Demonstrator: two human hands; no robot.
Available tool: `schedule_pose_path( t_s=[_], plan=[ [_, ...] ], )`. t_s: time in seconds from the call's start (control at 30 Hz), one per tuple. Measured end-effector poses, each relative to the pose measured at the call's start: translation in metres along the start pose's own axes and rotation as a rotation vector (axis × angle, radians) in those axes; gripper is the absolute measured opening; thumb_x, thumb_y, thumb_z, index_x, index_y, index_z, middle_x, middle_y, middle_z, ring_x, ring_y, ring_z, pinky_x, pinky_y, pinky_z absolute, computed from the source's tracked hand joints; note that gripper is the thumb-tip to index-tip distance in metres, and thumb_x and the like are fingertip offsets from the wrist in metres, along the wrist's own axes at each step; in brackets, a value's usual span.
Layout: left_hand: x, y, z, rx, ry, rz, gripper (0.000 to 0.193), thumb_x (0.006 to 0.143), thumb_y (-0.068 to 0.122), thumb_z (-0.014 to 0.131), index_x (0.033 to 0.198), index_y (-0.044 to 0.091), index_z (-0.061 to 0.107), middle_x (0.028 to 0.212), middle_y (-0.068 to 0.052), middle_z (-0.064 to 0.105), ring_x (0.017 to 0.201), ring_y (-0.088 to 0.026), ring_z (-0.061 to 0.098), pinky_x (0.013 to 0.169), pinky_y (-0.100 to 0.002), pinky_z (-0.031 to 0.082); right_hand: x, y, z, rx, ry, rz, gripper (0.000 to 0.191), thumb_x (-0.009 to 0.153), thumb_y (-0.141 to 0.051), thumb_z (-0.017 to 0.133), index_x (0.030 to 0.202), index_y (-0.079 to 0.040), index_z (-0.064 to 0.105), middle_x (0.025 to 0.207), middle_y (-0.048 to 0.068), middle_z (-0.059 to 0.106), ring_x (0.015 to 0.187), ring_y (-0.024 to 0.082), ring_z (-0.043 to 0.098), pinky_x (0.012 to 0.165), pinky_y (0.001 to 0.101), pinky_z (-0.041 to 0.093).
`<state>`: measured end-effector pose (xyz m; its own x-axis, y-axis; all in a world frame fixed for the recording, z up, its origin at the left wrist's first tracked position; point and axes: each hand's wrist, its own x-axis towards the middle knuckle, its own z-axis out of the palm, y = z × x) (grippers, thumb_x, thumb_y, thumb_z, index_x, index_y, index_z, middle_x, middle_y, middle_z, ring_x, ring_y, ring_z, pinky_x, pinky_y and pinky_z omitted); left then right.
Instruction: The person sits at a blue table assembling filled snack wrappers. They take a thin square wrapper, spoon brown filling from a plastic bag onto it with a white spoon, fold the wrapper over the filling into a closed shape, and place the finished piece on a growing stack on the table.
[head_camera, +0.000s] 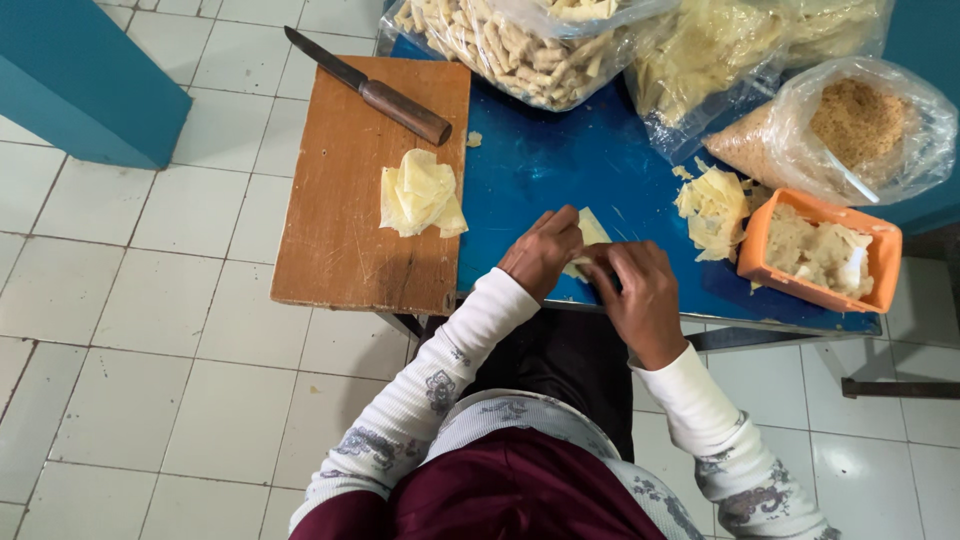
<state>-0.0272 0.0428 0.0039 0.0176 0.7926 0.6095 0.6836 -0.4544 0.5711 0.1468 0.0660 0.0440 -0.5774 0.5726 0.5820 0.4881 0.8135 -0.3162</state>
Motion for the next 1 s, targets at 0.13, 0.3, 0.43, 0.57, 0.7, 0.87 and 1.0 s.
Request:
schedule_pose_path(
  t_s=[0.13,0.3,0.43,0.57,0.7,0.87,1.0],
  plan=[
    [-0.001,0.002,-0.001,-0.013,-0.009,-0.046,0.006,0.089,-0.002,0.064,0.089,0.002,0.059,0.100,-0.010,0.056,0.093,-0.030,0.063,0.077,-0.040,0.056,-0.002,-0.001,0.003,-0.142,0.010,-0.064,0.011,0.091,-0.011,0.080,0.100,-0.011,0.074,0.095,0.003,0.068,0.090,0.023,0.058,0.075,0.0392,0.041],
    [-0.019,0.018,-0.010,0.032,0.055,-0.133,0.010,0.095,-0.001,0.062,0.105,0.001,0.059,0.111,-0.013,0.056,0.102,-0.031,0.065,0.077,-0.040,0.057,-0.012,-0.011,0.005,-0.352,0.022,-0.048,0.017,0.095,-0.016,0.076,0.111,-0.013,0.072,0.111,0.001,0.064,0.106,0.024,0.054,0.086,0.0424,0.038],
    [-0.034,0.029,-0.011,0.204,0.064,-0.078,0.024,0.094,0.003,0.062,0.119,0.003,0.062,0.126,-0.016,0.056,0.106,-0.031,0.064,0.083,-0.040,0.057,-0.024,-0.019,0.004,-0.457,-0.001,-0.024,0.031,0.099,-0.014,0.070,0.130,-0.016,0.071,0.131,0.000,0.058,0.115,0.024,0.050,0.097,0.0465,0.034],
    [-0.046,0.033,-0.008,0.323,0.025,-0.044,0.029,0.092,0.006,0.062,0.121,0.009,0.064,0.132,-0.013,0.057,0.119,-0.030,0.061,0.094,-0.042,0.053,-0.019,-0.011,0.007,-0.544,-0.097,-0.021,0.045,0.099,-0.008,0.065,0.144,-0.016,0.065,0.148,0.002,0.048,0.122,0.026,0.047,0.100,0.0489,0.033],
    [-0.050,0.034,-0.007,0.351,0.000,-0.011,0.030,0.095,0.012,0.066,0.124,0.006,0.064,0.132,-0.012,0.058,0.125,-0.029,0.057,0.099,-0.041,0.049,0.002,0.007,0.013,-0.546,-0.163,-0.039,0.055,0.093,-0.002,0.062,0.145,-0.018,0.062,0.152,0.005,0.045,0.121,0.028,0.046,0.097,0.0507,0.033],
    [-0.050,0.035,-0.009,0.358,0.012,0.008,0.033,0.095,0.018,0.070,0.125,0.007,0.064,0.129,-0.010,0.059,0.126,-0.028,0.057,0.102,-0.041,0.048,0.029,0.029,0.013,-0.433,-0.265,-0.033,0.058,0.086,0.000,0.066,0.141,-0.018,0.064,0.148,0.006,0.047,0.115,0.030,0.045,0.090,0.0509,0.034],
    [-0.048,0.036,-0.009,0.363,0.014,0.004,0.035,0.093,0.019,0.071,0.125,0.007,0.065,0.127,-0.010,0.060,0.124,-0.028,0.056,0.101,-0.041,0.048,0.033,0.036,0.006,-0.110,-0.182,0.002,0.057,0.090,-0.001,0.067,0.145,-0.017,0.064,0.124,0.002,0.063,0.108,0.027,0.054,0.090,0.0422,0.037]
  ],
)
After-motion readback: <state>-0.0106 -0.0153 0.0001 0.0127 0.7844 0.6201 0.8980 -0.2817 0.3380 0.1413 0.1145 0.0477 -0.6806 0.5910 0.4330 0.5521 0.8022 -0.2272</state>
